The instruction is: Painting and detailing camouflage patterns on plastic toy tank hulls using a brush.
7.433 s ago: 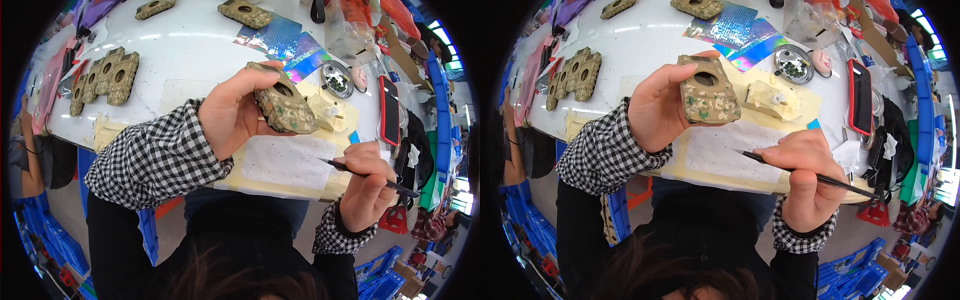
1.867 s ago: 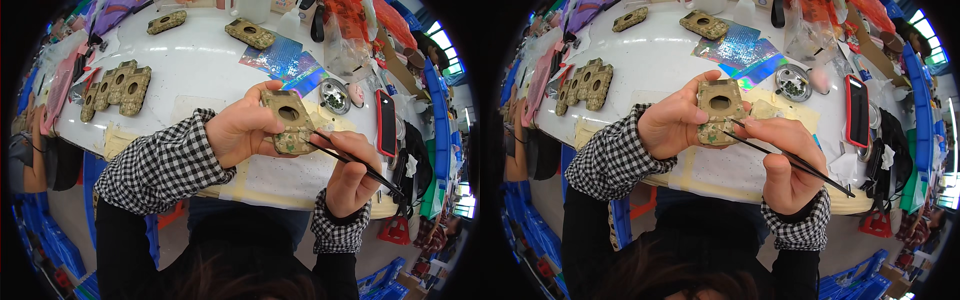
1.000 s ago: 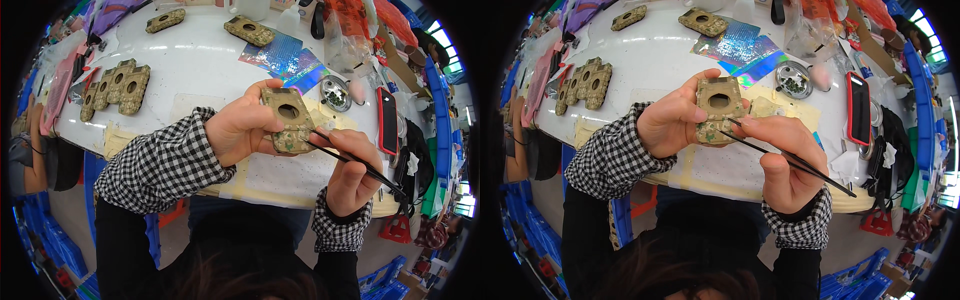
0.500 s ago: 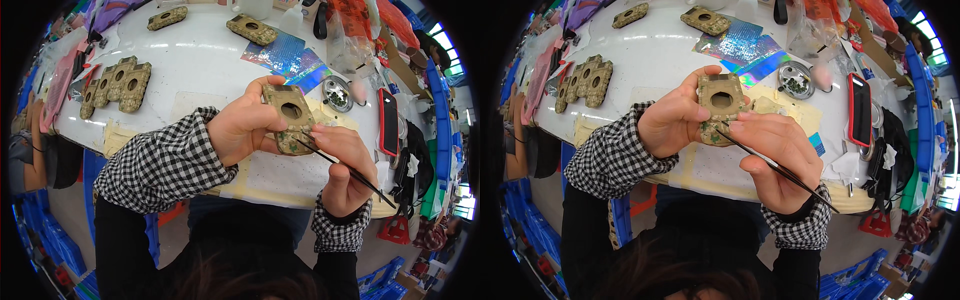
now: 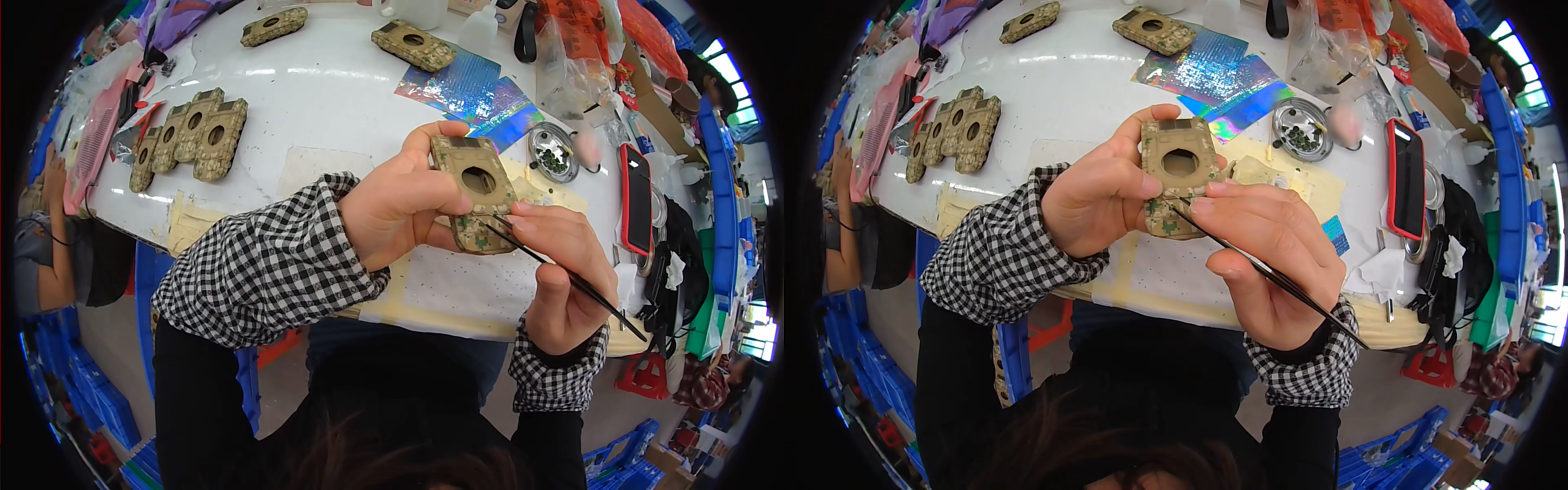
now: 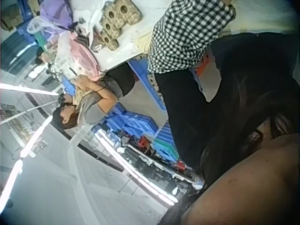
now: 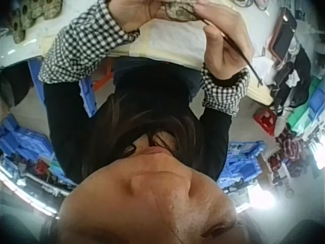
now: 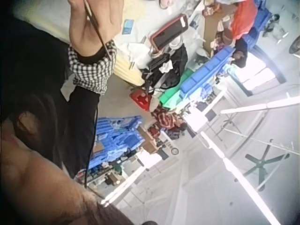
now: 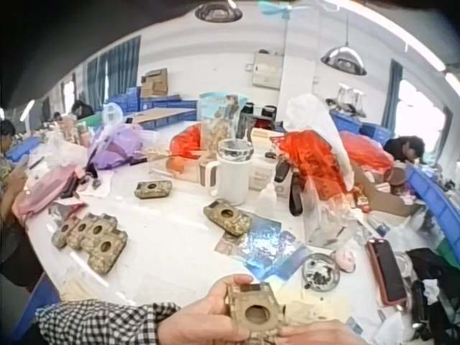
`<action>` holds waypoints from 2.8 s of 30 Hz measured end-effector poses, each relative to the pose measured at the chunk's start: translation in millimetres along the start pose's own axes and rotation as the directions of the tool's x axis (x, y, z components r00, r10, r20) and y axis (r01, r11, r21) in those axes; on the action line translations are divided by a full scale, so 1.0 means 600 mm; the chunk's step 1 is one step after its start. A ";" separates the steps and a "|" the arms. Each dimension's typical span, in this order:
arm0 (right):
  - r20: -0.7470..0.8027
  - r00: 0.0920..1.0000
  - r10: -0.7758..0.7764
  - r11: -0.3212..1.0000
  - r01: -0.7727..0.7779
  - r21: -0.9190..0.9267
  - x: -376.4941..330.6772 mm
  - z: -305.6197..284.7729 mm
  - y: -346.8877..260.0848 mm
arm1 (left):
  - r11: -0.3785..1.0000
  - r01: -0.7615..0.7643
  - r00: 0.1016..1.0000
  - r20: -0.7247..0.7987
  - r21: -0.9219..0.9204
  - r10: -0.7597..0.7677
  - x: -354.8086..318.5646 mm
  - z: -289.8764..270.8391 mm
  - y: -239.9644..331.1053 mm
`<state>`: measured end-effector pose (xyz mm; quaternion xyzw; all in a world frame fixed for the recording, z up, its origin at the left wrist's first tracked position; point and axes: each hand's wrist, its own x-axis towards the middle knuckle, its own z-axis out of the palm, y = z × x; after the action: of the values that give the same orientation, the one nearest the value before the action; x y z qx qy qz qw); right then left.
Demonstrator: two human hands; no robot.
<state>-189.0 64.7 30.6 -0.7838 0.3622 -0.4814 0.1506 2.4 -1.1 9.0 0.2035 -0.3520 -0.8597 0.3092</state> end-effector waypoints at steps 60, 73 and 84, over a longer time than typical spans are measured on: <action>-0.235 0.961 0.146 0.785 -0.257 -0.564 -0.029 -0.051 0.024 | 0.997 0.030 0.996 -0.082 -0.065 -0.035 0.009 0.016 0.005; -0.264 0.962 0.065 0.794 -0.210 -0.571 -0.011 -0.043 0.003 | 0.990 0.107 0.991 -0.069 -0.089 -0.114 0.011 0.012 0.001; -0.156 0.984 0.086 0.996 -0.089 -0.011 0.006 -0.003 -0.005 | 0.990 0.117 0.993 0.004 -0.073 -0.117 0.007 0.012 -0.004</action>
<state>-188.3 64.3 35.7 -0.7284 0.4114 -0.5307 0.1360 -5.9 0.9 11.8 0.2126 -0.3078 -0.8886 0.2655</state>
